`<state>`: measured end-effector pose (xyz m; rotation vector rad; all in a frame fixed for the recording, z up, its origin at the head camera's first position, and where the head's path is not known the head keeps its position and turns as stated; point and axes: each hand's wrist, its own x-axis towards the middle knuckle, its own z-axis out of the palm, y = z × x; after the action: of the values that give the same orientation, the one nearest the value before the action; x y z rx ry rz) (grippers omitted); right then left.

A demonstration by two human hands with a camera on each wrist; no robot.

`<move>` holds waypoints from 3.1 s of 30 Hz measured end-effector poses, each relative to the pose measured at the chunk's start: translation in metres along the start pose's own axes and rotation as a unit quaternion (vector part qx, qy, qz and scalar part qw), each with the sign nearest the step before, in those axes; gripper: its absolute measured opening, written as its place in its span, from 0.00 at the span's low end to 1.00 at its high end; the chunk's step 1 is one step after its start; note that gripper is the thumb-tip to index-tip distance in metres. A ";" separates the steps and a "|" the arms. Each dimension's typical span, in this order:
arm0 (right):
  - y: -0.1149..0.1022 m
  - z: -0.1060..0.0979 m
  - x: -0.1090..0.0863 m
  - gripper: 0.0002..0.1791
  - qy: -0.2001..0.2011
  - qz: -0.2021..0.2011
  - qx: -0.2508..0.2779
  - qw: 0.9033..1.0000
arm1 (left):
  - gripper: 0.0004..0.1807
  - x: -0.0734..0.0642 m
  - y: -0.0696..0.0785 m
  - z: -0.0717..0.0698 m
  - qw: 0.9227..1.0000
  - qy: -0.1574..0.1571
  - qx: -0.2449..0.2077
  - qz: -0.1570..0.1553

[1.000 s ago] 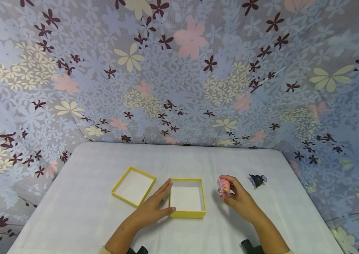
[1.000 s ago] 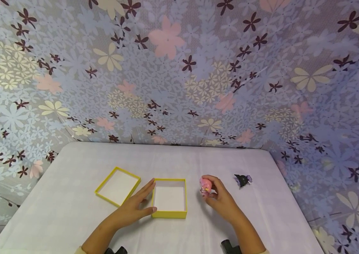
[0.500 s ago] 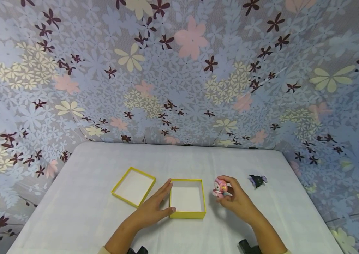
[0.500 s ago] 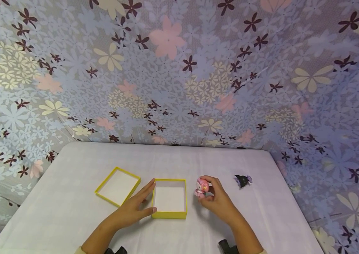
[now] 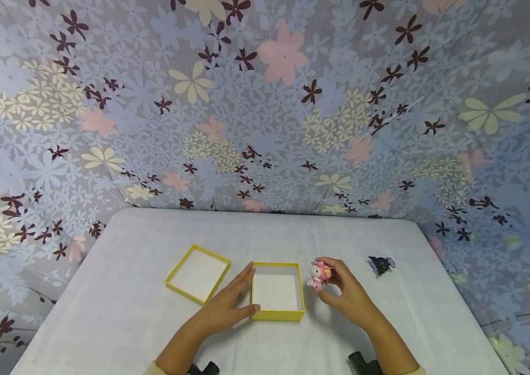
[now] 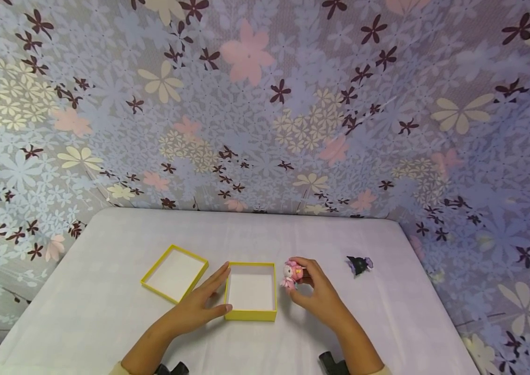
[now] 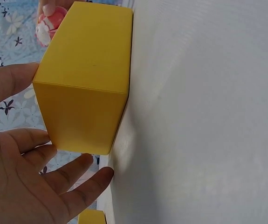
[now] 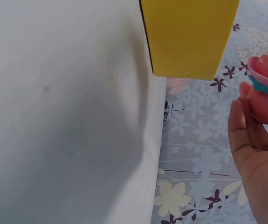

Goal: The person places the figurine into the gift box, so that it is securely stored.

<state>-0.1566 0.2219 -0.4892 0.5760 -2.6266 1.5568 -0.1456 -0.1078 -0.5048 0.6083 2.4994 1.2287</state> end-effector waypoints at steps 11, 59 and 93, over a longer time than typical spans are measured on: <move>-0.004 0.003 0.002 0.39 -0.018 0.006 0.037 0.999 | 0.48 0.000 0.000 0.000 1.000 -0.001 -0.002 0.001; -0.029 0.041 0.031 0.36 -0.129 -0.002 -0.001 0.992 | 0.48 -0.001 0.003 -0.001 1.000 0.001 -0.012 -0.006; -0.034 0.060 0.047 0.31 -0.209 -0.033 -0.123 0.970 | 0.46 0.001 0.000 0.002 1.000 0.000 -0.015 0.000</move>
<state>-0.1793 0.1420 -0.4809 1.0573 -2.9948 1.1669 -0.1456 -0.1063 -0.5061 0.6011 2.4767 1.2624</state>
